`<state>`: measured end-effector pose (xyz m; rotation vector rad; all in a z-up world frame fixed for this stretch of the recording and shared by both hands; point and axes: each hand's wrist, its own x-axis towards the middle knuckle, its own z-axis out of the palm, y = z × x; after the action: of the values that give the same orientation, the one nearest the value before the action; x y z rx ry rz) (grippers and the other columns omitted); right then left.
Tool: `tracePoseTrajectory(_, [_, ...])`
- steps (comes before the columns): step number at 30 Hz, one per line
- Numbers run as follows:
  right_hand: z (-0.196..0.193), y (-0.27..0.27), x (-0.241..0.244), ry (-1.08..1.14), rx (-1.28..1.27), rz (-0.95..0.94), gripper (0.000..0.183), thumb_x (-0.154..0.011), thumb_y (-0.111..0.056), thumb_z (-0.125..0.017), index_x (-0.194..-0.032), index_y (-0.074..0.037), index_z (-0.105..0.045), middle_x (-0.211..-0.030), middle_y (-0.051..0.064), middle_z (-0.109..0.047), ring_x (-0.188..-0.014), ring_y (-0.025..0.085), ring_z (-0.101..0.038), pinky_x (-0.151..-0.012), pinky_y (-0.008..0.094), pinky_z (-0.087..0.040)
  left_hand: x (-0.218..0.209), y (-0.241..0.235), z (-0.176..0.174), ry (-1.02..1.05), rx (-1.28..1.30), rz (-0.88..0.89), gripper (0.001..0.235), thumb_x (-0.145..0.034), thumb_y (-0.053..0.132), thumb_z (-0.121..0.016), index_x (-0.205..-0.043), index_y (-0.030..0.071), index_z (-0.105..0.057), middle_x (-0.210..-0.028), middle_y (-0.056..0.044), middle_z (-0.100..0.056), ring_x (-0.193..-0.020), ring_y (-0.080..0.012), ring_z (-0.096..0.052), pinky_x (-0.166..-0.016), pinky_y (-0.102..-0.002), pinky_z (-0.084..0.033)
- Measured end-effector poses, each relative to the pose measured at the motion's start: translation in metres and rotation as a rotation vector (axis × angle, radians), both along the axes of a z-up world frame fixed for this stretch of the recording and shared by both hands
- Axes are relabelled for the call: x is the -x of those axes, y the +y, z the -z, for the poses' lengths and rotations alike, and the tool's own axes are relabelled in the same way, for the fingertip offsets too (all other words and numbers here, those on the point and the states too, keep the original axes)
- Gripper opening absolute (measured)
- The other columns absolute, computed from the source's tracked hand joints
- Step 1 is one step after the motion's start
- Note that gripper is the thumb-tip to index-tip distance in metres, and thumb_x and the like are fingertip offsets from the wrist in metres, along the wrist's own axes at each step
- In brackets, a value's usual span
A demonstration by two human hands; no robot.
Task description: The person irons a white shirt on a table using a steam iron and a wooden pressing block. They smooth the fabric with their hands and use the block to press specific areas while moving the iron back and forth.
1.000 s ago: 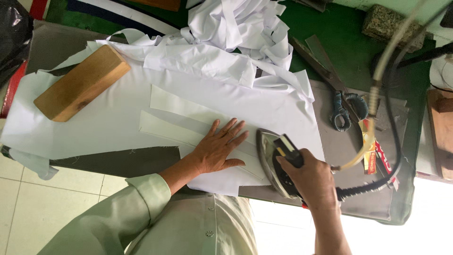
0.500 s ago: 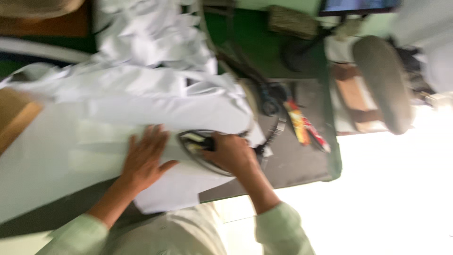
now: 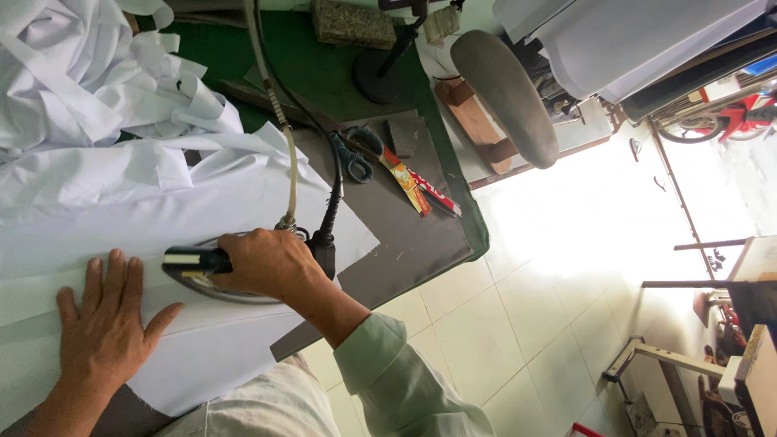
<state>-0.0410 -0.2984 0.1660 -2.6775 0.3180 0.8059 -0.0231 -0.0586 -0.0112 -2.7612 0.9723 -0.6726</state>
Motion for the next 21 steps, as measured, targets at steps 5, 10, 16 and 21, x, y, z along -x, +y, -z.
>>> tracePoseTrajectory(5, [0.013,0.002,0.001,-0.073,0.014,-0.057,0.046,-0.089,-0.052,-0.053,-0.113,-0.016,-0.067,-0.088,0.010,-0.075,-0.081,0.035,-0.072,-0.061,0.048,-0.057,-0.006,0.013,0.006,-0.060,-0.018,-0.027,0.090,-0.087,0.083,-0.038,-0.143,0.020,-0.070,-0.156,0.000,-0.071,-0.144,-0.0199,-0.069,-0.103,-0.040,-0.049])
tracePoseTrajectory(10, [0.006,0.002,0.003,-0.071,0.010,-0.104,0.046,-0.083,-0.052,-0.057,-0.106,-0.014,-0.068,-0.086,0.012,-0.075,-0.081,0.038,-0.073,-0.063,0.051,-0.057,-0.008,0.017,0.018,-0.008,-0.032,-0.097,0.094,-0.090,0.081,-0.036,-0.148,0.016,-0.070,-0.161,-0.006,-0.070,-0.149,-0.0239,-0.067,-0.107,-0.048,-0.048])
tracePoseTrajectory(16, [-0.010,0.004,-0.004,-0.005,-0.010,0.002,0.046,-0.087,-0.050,-0.061,-0.117,-0.016,-0.069,-0.103,0.018,-0.075,-0.099,0.043,-0.072,-0.080,0.056,-0.058,0.003,-0.004,-0.017,0.387,0.150,-0.018,0.090,-0.089,0.071,-0.050,-0.150,0.005,-0.050,-0.154,-0.025,-0.052,-0.141,-0.0426,-0.053,-0.104,-0.066,-0.044])
tracePoseTrajectory(21, [0.028,-0.017,-0.005,-0.105,0.048,0.028,0.048,-0.081,-0.052,-0.070,-0.107,-0.011,-0.072,-0.091,0.022,-0.075,-0.094,0.045,-0.074,-0.079,0.056,-0.058,0.001,0.004,-0.034,0.638,0.267,-0.005,0.082,-0.099,0.068,-0.047,-0.153,0.007,-0.044,-0.158,-0.027,-0.041,-0.146,-0.0465,-0.039,-0.110,-0.071,-0.031])
